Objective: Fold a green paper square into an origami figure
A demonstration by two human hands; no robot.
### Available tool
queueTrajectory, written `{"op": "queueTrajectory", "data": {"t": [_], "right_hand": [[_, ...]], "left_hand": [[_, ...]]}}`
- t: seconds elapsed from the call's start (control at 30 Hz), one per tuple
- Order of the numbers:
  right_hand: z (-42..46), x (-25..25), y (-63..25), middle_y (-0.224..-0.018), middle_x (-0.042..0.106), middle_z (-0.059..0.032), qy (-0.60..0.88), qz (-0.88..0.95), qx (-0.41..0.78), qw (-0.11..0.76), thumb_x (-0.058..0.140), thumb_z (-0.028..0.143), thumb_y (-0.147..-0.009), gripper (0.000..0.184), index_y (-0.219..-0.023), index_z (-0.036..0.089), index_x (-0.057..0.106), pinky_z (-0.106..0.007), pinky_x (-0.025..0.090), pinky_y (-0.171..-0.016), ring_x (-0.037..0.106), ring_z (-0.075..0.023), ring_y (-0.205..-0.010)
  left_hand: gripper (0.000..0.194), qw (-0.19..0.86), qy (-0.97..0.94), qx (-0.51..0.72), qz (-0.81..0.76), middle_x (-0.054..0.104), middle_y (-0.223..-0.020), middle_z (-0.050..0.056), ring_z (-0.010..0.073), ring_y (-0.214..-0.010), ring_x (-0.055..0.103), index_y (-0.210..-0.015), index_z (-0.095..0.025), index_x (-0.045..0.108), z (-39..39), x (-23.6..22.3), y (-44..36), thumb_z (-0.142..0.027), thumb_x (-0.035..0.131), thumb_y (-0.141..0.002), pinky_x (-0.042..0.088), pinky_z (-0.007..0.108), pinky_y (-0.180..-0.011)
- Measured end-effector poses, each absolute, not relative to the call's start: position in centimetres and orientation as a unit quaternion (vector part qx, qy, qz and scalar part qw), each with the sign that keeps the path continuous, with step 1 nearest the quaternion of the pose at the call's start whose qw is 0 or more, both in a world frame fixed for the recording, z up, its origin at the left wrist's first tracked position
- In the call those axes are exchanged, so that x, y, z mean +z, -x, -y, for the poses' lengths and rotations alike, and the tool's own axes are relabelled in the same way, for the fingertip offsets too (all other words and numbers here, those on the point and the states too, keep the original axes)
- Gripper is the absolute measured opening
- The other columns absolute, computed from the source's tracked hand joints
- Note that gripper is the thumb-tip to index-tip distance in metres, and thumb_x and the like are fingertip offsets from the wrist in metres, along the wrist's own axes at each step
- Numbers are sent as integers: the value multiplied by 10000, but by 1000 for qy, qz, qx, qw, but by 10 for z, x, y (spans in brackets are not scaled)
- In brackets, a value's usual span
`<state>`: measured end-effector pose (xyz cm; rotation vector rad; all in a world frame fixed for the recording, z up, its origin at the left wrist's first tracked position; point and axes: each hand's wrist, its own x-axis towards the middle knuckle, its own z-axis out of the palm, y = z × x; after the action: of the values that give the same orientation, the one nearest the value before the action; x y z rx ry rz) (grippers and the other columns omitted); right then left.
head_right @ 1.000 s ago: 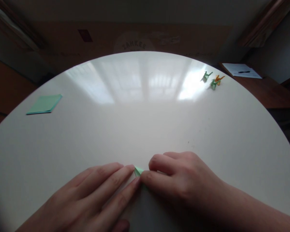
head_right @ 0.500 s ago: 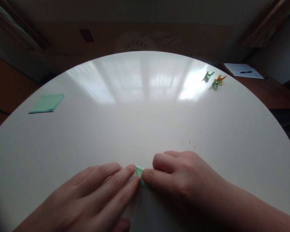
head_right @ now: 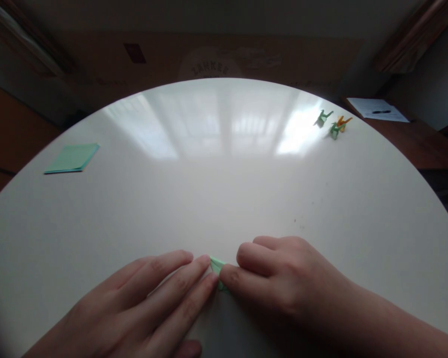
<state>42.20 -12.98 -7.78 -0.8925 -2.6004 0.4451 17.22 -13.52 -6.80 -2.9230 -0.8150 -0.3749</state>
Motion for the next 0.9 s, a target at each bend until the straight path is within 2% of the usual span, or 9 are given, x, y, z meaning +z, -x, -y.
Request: {"op": "queueTrajectory", "data": {"t": [0.1,0.2,0.33,0.53,0.9], "right_hand": [[130,-77,-422,-747,526,-23,314,918,157,181,395,141,-1020,248,-1141,160,611,-326,264,-556,464,-171,-622],[130,-76,-422,-756,533,-30,311,919,159,185,420,134,-998,208,-1028,160,625,-328,271,-562,469,-172,-630],[131,-76,-422,-751,535,-29,314,916,160,191,442,125,-992,196,-900,170,608,-323,273,-560,463,-163,-622],[130,-77,-422,-768,555,-29,315,917,151,190,386,126,-1023,270,-1177,156,606,-316,293,-565,487,-167,-630],[130,-77,-422,-758,543,-23,318,919,151,176,399,150,-1029,264,-1172,164,621,-313,294,-561,489,-166,-628]], "left_hand": [[341,55,957,-134,252,713,-1225,47,245,-1101,600,-1228,-150,682,134,-69,-172,-333,524,-988,479,378,-887],[337,70,958,-143,239,718,-1205,49,237,-1084,603,-1213,-145,689,138,-67,-172,-330,517,-990,484,365,-873],[336,71,958,-113,254,668,-1311,62,252,-1174,569,-1237,-132,678,143,-67,-173,-302,507,-1002,467,375,-938],[355,72,961,-114,242,671,-1320,54,243,-1215,555,-1251,-145,674,139,-68,-173,-335,503,-1004,439,369,-964],[382,50,954,-115,274,686,-1292,23,244,-1130,581,-1269,-186,667,137,-65,-173,-397,556,-969,399,393,-971]]}}
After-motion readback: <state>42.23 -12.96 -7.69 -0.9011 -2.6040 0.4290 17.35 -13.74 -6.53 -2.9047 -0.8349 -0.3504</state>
